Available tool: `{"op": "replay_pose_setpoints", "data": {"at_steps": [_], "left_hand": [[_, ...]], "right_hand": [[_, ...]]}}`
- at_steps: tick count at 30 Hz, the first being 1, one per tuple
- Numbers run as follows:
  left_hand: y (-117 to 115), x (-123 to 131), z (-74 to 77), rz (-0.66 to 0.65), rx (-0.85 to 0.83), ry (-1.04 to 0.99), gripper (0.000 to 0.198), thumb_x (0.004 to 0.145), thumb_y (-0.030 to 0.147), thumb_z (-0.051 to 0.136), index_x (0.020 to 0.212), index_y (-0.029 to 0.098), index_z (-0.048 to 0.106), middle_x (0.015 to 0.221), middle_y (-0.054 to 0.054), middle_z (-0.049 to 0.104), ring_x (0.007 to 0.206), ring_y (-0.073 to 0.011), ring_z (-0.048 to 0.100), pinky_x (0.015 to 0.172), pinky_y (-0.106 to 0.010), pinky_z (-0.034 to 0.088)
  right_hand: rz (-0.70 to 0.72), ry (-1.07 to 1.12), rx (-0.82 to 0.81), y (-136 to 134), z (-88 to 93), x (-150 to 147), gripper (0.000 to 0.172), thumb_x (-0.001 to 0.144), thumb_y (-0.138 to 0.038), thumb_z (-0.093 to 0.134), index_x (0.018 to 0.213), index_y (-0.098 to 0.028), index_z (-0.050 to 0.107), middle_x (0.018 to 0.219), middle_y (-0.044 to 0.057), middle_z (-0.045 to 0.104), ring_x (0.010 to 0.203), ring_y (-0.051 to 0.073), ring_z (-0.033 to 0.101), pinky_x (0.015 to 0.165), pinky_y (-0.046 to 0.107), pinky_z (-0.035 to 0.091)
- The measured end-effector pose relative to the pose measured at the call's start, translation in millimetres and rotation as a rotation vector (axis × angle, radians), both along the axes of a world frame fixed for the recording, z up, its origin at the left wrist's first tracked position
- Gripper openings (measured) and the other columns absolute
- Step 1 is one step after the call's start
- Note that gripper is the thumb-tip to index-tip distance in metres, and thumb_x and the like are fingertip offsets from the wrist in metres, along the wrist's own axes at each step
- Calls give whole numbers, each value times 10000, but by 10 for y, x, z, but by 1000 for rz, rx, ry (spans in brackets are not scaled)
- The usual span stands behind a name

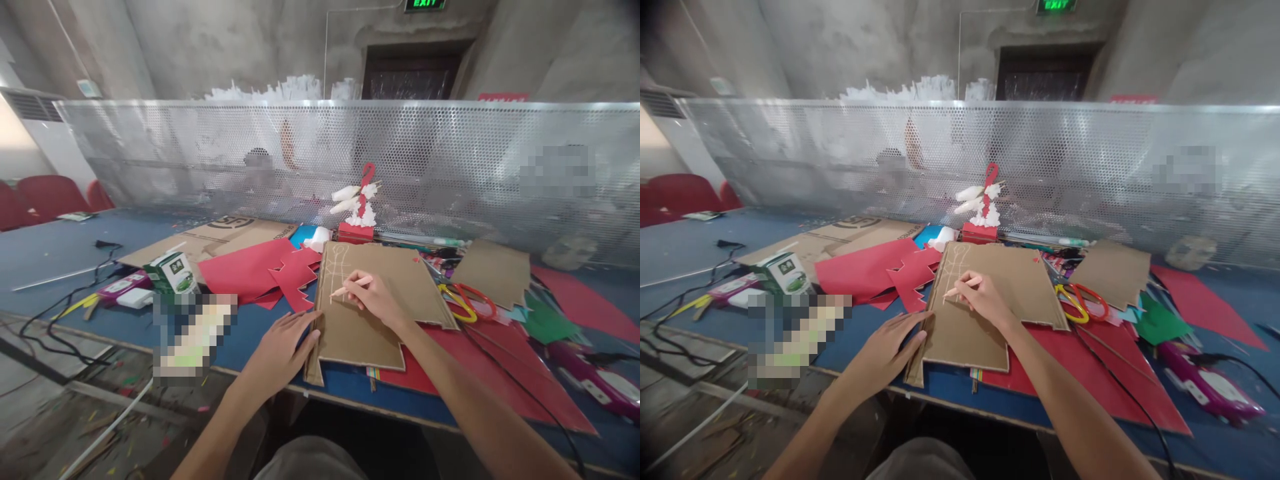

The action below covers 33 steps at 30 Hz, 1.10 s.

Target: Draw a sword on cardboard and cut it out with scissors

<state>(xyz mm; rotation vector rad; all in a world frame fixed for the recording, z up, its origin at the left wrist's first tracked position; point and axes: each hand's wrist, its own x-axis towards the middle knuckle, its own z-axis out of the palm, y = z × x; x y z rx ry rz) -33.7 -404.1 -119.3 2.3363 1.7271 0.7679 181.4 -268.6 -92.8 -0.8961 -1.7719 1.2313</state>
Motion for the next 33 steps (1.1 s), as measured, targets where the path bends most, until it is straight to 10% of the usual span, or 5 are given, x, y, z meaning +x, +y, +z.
{"op": "replay_pose_setpoints", "data": {"at_steps": [13,24,33], "left_hand": [[-274,-58,77,50,12,177,451,1056,419,377,1454,271,529,1454,-46,646,1342,-220,591,1148,-446,464],[-813,-340,71,579,-6,462,596,971,538,433,1485,258,544,1586,-133,499,1493,-423,388,1088,-625,457],[-715,-504,101,538,-68,407,606,939,527,435,1491,289,506,1534,-137,556,1470,-401,432,1079,-614,461]], "right_hand": [[21,-15,9,1,-10,15,243,907,-424,632,831,-194,610,639,-28,594,492,91,465,442,208,332],[40,6,2,12,-19,7,248,909,-434,635,832,-200,608,633,-30,592,499,97,461,437,212,331],[43,17,-14,11,-17,-2,260,899,-447,648,840,-197,605,637,-28,588,516,99,455,437,211,329]]}}
